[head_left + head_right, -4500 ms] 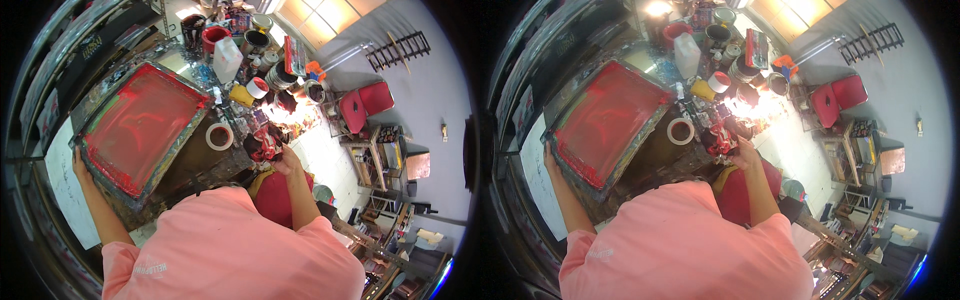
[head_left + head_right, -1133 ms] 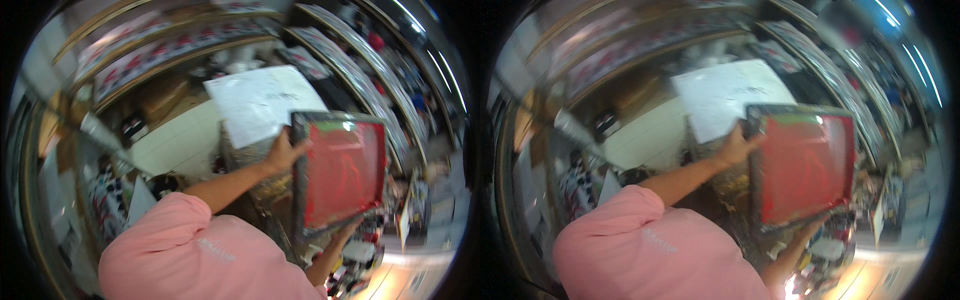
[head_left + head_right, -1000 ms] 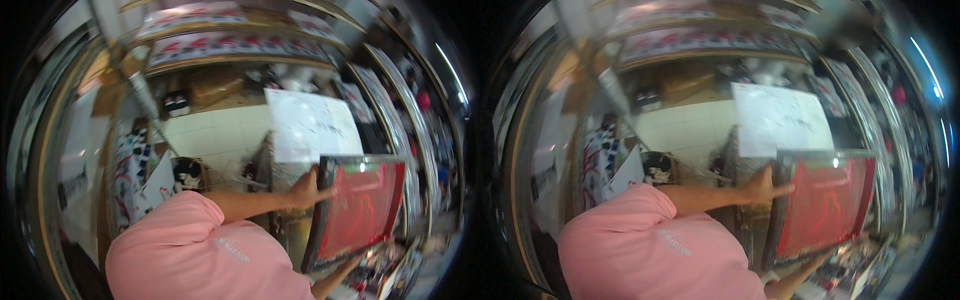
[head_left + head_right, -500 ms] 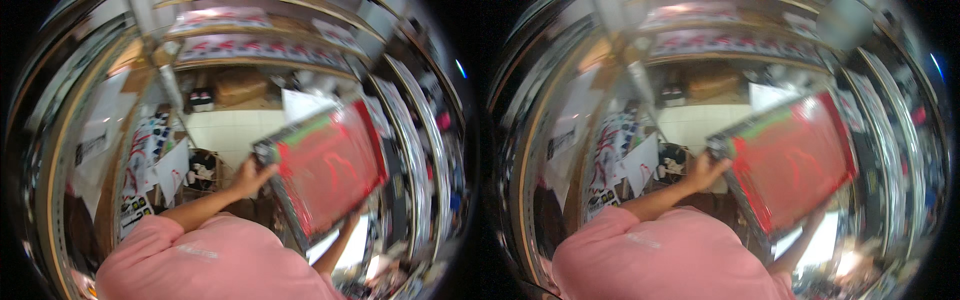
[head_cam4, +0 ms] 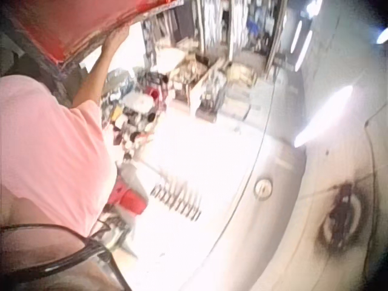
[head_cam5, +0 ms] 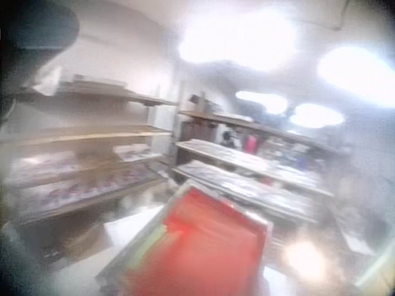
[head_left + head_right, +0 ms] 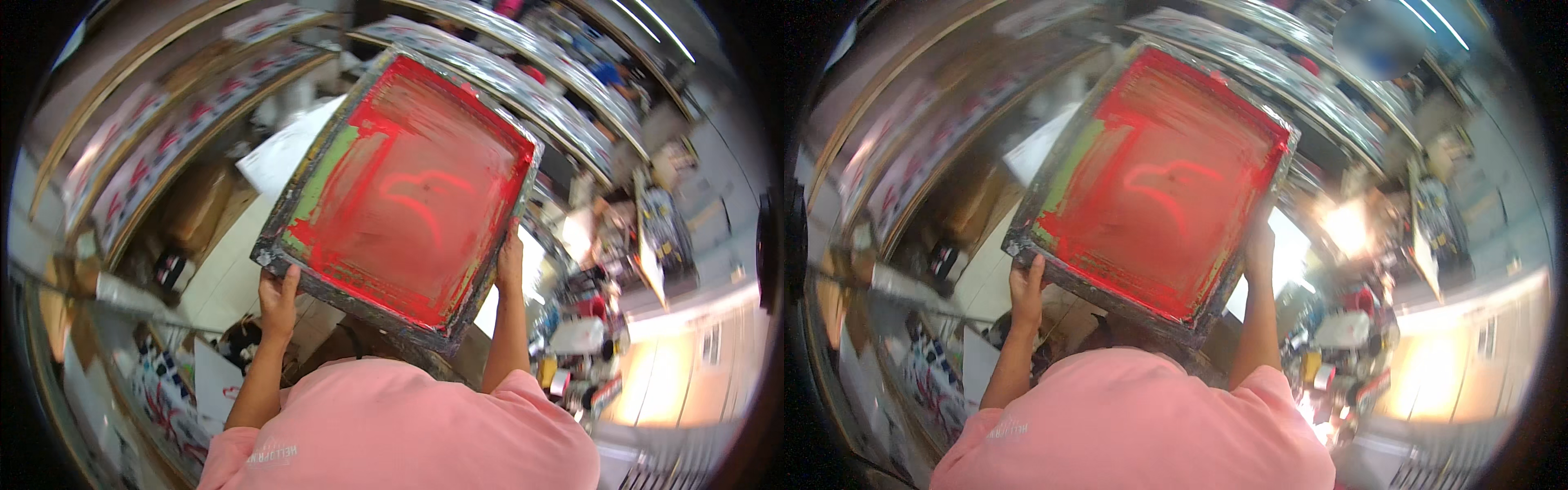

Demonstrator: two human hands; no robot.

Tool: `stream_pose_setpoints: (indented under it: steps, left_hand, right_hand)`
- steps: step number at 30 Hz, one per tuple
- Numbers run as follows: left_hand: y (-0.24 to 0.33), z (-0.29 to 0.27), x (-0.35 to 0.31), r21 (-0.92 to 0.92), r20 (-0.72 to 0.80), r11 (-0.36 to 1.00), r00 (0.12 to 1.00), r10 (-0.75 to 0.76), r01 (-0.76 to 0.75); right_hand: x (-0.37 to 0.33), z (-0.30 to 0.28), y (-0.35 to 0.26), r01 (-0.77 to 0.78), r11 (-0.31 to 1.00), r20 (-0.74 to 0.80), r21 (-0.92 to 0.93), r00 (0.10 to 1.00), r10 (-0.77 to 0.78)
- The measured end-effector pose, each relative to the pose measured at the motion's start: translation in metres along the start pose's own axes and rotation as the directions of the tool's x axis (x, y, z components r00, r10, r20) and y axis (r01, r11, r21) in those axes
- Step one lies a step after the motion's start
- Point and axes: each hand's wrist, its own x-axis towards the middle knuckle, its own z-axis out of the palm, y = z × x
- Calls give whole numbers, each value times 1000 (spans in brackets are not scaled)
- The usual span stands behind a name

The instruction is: The person cleans a screen printing frame by wiping the mesh with a cloth and a liquid from a bottle, then moves the frame to a storage rack.

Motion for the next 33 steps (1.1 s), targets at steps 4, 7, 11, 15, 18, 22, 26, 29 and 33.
stream_pose_setpoints:
  steps: [4,7,11,15,18,22,26,29,33]
  left_hand:
    - [-22,2,20,16,278,990,950,-142,143]
    - [-34,8,18,17,457,984,874,-164,176]
    - [-26,36,-8,-31,626,968,760,-175,248]
    - [-23,94,-63,66,826,937,507,-245,344]
    - [-32,117,-81,93,887,943,404,-225,320]
    - [-41,159,-129,117,926,978,338,-170,172]
    - [-78,187,-128,217,890,971,389,-237,97]
    - [-126,205,-138,91,954,877,211,-212,471]
    - [-113,245,-123,158,966,603,3,-257,782]
  right_hand:
    - [-83,-55,-5,164,962,-270,-220,937,-222]
    - [-159,-71,-20,66,701,-375,-710,808,-455]
    - [-269,-137,15,53,874,-576,-482,733,-362]
    - [-381,-221,61,345,930,-792,-128,529,-305]
    - [-443,-191,53,410,912,-860,-15,460,-221]
    - [-481,-260,114,366,923,-921,-120,306,-242]
    - [-456,-267,123,156,971,-970,-179,137,-200]
    - [-467,-267,164,353,898,-956,-264,28,-292]
    - [-505,-231,111,423,897,-992,-124,-25,-125]
